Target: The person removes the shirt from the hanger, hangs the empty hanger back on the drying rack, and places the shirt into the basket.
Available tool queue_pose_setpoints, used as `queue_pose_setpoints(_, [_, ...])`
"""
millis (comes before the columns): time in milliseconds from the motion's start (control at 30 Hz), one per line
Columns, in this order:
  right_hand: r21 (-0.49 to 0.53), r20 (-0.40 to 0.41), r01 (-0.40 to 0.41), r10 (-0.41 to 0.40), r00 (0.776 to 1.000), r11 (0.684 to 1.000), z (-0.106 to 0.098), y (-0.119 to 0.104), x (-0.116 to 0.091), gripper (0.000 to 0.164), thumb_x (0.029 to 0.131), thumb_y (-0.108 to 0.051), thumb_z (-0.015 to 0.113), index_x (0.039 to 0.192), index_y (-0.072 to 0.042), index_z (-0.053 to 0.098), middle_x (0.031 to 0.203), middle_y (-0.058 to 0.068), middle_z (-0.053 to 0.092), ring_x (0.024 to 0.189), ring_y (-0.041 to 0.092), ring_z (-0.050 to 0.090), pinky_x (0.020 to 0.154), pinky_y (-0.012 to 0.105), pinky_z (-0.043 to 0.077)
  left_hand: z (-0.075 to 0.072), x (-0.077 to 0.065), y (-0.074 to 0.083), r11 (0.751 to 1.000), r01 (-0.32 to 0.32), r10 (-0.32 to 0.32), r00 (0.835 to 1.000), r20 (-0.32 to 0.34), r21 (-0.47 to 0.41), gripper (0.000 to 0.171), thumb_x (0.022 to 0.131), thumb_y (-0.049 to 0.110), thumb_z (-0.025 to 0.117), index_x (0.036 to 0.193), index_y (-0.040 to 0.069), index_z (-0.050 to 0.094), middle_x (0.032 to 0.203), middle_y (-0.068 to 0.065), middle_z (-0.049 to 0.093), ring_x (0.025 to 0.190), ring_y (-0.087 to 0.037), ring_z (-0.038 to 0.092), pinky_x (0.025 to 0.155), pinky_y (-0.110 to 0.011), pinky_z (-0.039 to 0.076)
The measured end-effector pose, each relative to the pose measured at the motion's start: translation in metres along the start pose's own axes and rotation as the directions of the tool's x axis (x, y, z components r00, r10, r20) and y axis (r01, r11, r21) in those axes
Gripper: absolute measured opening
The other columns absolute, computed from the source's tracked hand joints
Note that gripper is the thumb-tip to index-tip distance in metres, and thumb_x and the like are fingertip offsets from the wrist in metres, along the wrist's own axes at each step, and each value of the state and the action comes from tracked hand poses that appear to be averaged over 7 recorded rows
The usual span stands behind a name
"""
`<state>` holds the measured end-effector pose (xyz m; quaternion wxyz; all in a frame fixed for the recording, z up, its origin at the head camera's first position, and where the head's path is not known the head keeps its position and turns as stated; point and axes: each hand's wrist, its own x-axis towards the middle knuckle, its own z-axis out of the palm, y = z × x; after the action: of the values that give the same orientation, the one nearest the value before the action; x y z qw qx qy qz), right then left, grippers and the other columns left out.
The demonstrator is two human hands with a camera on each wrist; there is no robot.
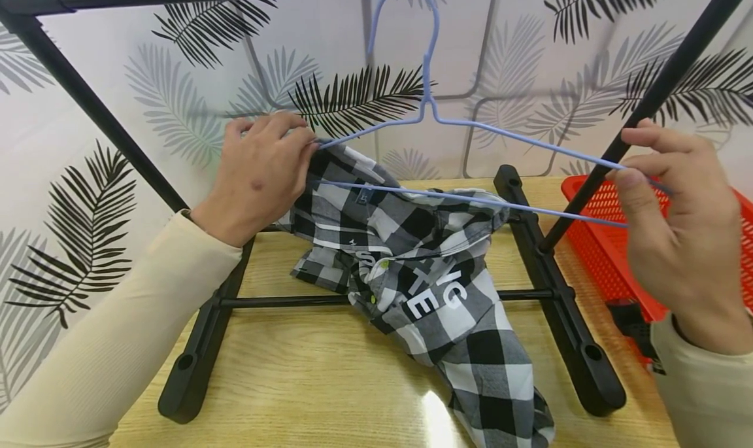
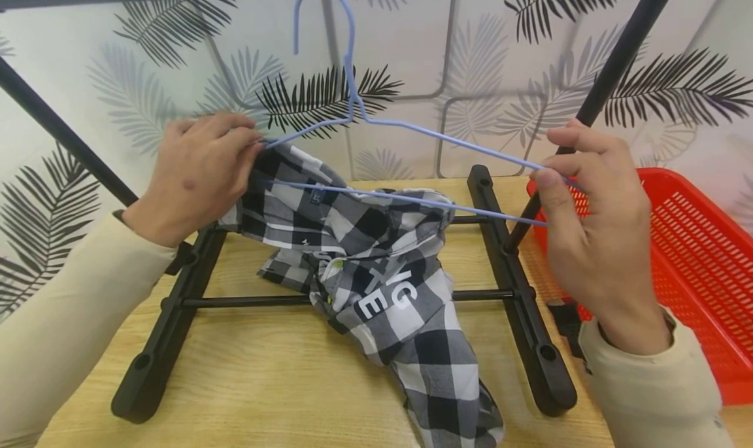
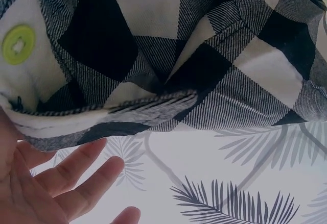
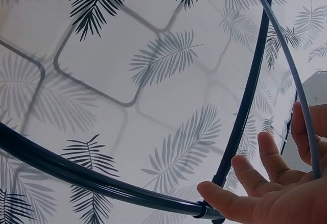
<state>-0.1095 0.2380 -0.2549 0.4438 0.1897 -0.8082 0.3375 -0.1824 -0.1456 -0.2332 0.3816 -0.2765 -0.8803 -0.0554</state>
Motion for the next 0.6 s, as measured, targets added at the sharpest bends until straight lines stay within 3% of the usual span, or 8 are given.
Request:
queue_pose_setpoints(267, [0.013, -0.006, 0.003, -0.003, 1.0, 1.0, -0.004, 0.005, -0.002, 0.018, 0.099, 0.004, 0.051, 0.098, 0.018, 0.062, 0.131, 0.01, 0.058, 0.131, 0.015, 0.047, 0.109, 0.024, 0.032, 0.001, -0.003, -0.001, 0.999, 0.037, -0.038, 0.998, 0.041, 0.025, 0.021, 0.101, 0.012, 0.055, 0.103, -0.003, 0.071, 0.114, -0.018, 0.068, 0.107, -0.039, 0.063, 0.09, -0.06, 0.042])
queue_pose_setpoints(600, [-0.072, 0.011, -0.011, 0.012, 1.0, 0.997, -0.011, 0.008, -0.007, 0.023, 0.102, -0.003, 0.049, 0.103, 0.017, 0.06, 0.136, 0.021, 0.056, 0.132, 0.015, 0.048, 0.1, 0.013, 0.033, 0.003, -0.01, -0.005, 0.999, 0.039, -0.039, 0.999, -0.001, 0.036, 0.023, 0.101, 0.013, 0.055, 0.099, -0.004, 0.07, 0.11, -0.018, 0.069, 0.102, -0.038, 0.065, 0.087, -0.059, 0.043])
